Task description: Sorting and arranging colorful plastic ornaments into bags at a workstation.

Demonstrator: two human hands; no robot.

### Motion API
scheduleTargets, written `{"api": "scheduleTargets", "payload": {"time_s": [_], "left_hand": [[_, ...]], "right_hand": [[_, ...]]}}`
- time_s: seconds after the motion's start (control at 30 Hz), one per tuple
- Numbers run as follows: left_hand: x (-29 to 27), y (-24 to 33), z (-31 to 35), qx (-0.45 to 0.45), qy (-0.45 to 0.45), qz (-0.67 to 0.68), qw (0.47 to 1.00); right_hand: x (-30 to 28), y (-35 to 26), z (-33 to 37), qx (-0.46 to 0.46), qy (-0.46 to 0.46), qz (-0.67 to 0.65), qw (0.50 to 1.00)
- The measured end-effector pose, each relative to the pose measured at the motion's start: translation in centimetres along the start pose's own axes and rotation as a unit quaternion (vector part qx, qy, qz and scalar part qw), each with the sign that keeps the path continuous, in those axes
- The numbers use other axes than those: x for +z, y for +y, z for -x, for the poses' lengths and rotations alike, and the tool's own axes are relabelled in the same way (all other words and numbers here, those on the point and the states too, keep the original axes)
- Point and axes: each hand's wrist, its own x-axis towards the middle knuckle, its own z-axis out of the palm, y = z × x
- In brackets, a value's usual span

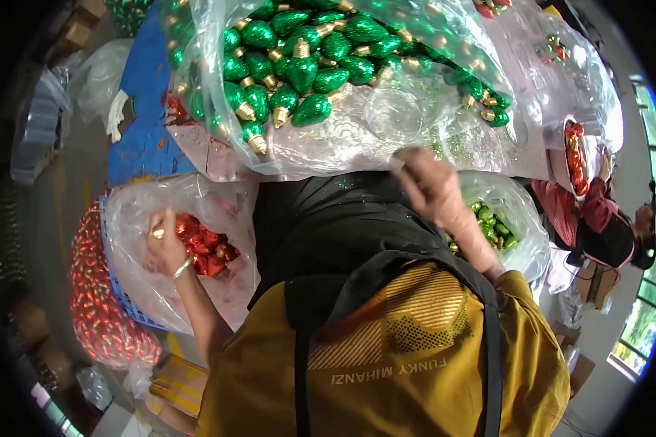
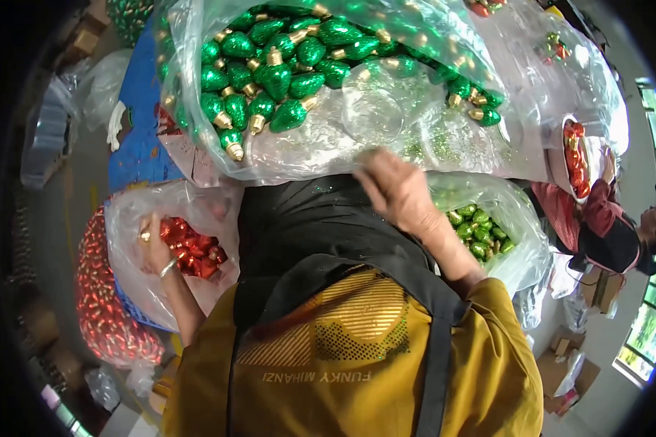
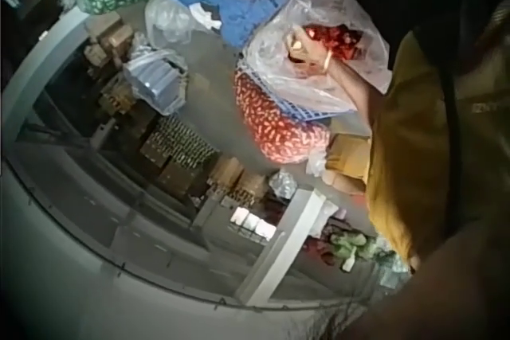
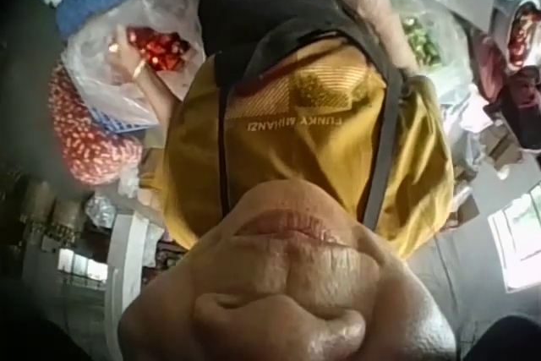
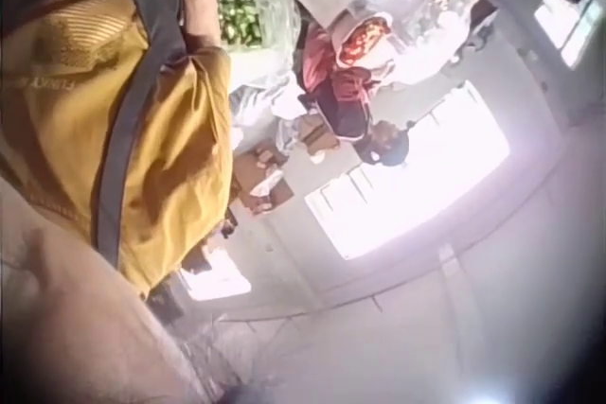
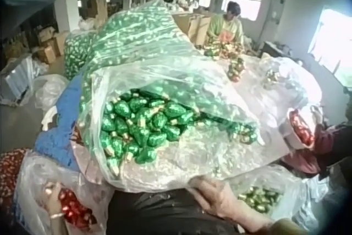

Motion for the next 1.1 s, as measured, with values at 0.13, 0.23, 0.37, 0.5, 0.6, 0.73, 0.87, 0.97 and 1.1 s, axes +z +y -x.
{"api": "scheduleTargets", "payload": {"time_s": [0.13,0.23,0.37,0.5,0.6,0.73,0.87,0.97,1.1], "left_hand": [[10.5,13.9,2.3,0.333,-0.13,-0.132,0.925],[18.3,16.0,0.2,0.518,-0.226,-0.252,0.785],[26.7,12.5,-1.2,0.517,-0.308,-0.398,0.692],[30.1,10.1,-2.1,0.475,-0.326,-0.504,0.644],[29.7,9.3,-1.8,0.503,-0.291,-0.547,0.603],[28.6,9.5,-2.6,0.445,-0.363,-0.442,0.689],[23.3,11.7,-3.8,0.284,-0.341,-0.244,0.862],[20.0,14.1,-3.9,0.148,-0.327,-0.013,0.933],[17.3,19.2,-1.6,0.106,-0.298,0.211,0.925]], "right_hand": [[-3.9,-0.4,-3.3,0.094,0.116,0.064,0.987],[-3.3,3.4,-2.9,0.119,0.015,0.158,0.98],[-1.5,6.0,-0.6,0.022,-0.003,0.153,0.988],[-1.3,4.0,-1.2,0.031,-0.029,0.095,0.995],[-0.1,5.1,-1.7,-0.02,-0.052,0.115,0.992],[-0.3,5.4,-1.6,0.002,0.013,0.096,0.995],[-3.8,6.0,3.6,-0.066,0.169,-0.073,0.981],[-2.1,12.5,12.3,0.189,0.232,0.002,0.954],[-0.8,25.5,28.2,0.618,0.024,0.128,0.775]]}}
